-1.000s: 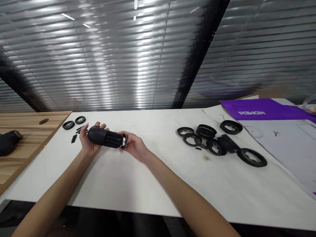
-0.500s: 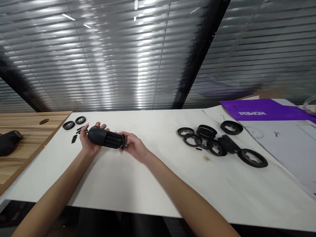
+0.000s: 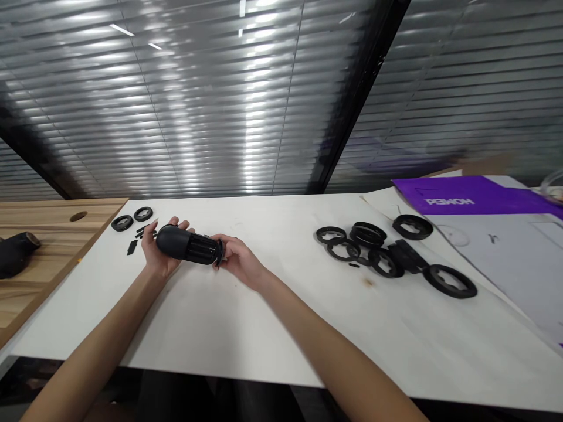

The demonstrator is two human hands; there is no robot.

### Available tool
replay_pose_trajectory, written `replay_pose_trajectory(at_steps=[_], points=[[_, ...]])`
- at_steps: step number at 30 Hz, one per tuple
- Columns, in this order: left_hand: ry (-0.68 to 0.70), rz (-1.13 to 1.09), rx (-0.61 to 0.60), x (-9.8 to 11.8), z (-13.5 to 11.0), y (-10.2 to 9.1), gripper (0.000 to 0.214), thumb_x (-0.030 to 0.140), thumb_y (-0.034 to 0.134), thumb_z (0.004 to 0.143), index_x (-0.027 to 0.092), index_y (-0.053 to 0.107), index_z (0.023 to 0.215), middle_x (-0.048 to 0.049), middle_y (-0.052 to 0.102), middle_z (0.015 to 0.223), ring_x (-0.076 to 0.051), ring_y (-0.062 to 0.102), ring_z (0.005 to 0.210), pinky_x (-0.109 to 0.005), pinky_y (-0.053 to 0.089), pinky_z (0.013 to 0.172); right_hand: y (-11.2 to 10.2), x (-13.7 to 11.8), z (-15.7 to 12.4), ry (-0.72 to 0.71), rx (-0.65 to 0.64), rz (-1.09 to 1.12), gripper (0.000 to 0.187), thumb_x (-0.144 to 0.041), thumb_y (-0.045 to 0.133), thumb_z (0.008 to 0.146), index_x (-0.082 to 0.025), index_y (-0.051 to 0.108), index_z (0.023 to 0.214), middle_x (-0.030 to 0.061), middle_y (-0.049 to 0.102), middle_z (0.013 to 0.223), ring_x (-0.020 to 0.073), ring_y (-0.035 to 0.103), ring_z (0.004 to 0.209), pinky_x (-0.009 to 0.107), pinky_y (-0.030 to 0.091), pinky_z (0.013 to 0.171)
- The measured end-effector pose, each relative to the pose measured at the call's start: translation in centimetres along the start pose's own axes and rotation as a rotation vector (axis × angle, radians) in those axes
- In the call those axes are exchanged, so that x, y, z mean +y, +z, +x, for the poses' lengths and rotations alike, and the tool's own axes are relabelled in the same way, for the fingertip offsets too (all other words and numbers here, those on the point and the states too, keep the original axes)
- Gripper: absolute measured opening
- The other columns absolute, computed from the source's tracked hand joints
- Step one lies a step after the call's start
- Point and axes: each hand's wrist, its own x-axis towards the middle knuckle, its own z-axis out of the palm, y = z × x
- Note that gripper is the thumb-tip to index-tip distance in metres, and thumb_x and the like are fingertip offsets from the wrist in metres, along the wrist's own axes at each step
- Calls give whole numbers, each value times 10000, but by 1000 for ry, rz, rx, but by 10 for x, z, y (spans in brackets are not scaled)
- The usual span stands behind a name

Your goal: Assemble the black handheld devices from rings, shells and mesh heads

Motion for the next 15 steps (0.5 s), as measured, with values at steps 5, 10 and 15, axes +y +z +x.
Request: replay_pose_trajectory(at_steps=[5, 10, 15], points=[[4, 4, 9, 0, -1, 2, 337, 453, 746, 755, 204, 524, 805, -18, 532, 801, -172, 609, 713, -276, 528, 679, 1, -1, -1, 9, 23, -6, 388, -193, 571, 596, -173, 787, 917, 56, 663, 829, 205, 573, 753, 329, 494, 668], [-4, -8, -6, 0, -1, 1, 333, 446, 750, 746, 200, 532, 803, -20, 533, 796, -170, 607, 705, -271, 527, 664, 4, -2, -1, 13, 17, -22, 344, -188, 575, 601, -178, 768, 887, 42, 633, 787, 191, 558, 731, 326, 486, 665], [-10, -9, -19, 0, 0, 0, 331, 448, 747, 753, 203, 535, 818, -18, 539, 802, -171, 616, 706, -274, 537, 668, 5, -2, -1, 3, 26, -31, 338, -184, 587, 595, -172, 772, 878, 35, 612, 775, 180, 556, 724, 313, 480, 654]])
